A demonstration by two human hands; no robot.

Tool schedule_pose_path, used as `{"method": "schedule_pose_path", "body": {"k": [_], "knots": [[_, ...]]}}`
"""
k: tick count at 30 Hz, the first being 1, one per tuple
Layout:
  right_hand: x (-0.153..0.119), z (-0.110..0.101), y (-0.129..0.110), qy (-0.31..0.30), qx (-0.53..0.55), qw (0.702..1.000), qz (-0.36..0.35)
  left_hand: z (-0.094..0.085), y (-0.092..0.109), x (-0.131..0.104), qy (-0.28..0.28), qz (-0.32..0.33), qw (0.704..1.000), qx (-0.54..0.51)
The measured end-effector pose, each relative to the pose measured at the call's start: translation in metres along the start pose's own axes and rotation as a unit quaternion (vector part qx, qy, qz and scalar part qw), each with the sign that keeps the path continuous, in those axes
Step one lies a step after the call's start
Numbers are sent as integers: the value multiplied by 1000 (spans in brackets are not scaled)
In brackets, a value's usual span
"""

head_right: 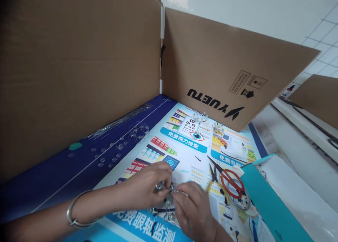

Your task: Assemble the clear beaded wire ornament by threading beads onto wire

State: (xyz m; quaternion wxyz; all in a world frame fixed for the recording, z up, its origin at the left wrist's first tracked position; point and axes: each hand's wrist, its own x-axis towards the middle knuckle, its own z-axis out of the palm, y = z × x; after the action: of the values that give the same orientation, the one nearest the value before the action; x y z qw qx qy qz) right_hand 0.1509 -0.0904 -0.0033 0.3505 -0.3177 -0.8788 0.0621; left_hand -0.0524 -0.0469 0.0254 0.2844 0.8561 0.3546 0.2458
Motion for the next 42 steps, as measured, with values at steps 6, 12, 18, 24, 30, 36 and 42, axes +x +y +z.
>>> {"method": "schedule_pose_path", "body": {"k": [6, 12, 18, 24, 30, 36, 42], "knots": [[6, 0, -3, -17, 5, 999, 30, -2, 1, 1, -6, -2, 1000, -5], [7, -1, -5, -18, 13, 999, 43, 0, 0, 0, -3, 2, 1000, -17], [7, 0, -6, -15, 8, 998, 53, -3, 0, -1, -13, 10, 999, -40], [7, 2, -8, -2, 3, 999, 52, -5, -2, -1, -29, 8, 998, -53], [6, 4, -8, -4, 9, 998, 55, -9, -2, 0, -48, 4, 996, -76], [4, 5, -8, -7, 8, 998, 61, -13, -2, 3, -62, 2, 992, -106], [4, 7, -8, 23, 17, 997, 73, -16, 4, 2, -61, -5, 994, -92]]}}
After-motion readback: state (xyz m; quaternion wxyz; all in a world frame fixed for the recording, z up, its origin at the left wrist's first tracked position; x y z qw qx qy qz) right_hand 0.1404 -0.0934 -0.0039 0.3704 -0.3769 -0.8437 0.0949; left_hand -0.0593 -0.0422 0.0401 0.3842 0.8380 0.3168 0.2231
